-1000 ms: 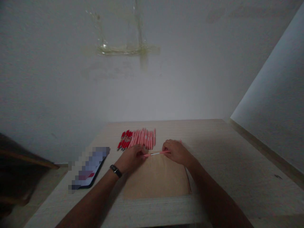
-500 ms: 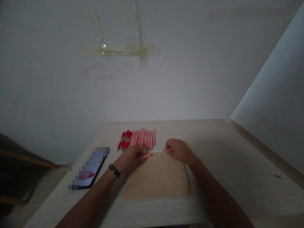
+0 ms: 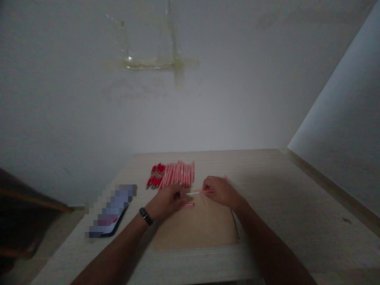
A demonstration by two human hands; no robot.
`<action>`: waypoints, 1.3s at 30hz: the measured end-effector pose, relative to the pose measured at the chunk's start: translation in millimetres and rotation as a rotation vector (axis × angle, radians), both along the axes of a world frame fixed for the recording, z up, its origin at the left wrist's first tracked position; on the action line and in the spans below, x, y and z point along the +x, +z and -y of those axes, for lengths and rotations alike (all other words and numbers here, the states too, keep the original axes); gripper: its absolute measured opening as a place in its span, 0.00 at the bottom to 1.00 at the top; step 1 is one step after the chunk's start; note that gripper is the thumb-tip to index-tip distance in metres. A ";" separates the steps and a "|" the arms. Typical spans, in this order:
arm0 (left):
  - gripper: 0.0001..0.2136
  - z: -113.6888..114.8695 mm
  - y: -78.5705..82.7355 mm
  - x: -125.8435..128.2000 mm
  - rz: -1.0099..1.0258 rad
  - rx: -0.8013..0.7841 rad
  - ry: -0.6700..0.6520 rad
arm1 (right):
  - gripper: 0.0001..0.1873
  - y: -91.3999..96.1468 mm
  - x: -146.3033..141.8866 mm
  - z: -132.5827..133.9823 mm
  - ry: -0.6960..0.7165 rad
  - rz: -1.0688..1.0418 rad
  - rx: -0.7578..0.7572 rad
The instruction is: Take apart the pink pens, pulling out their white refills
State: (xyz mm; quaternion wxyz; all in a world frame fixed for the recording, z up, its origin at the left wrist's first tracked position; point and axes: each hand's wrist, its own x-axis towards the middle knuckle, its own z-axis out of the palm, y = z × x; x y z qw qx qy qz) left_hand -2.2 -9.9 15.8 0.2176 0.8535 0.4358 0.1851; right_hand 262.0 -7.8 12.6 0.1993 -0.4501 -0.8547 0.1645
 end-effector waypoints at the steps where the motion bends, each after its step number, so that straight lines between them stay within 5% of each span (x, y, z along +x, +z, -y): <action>1: 0.10 -0.1 0.9 0.1 0.005 0.023 0.026 | 0.02 -0.5 -1.6 0.8 0.007 -0.006 -0.003; 17: 0.02 0.9 0.2 8.0 -0.010 0.071 -0.019 | 0.04 -5.8 -21.0 5.4 0.039 -0.009 0.003; 39: 0.05 -5.5 0.5 -5.2 -0.040 0.022 0.072 | 0.05 -8.3 10.5 -6.5 0.027 0.017 0.031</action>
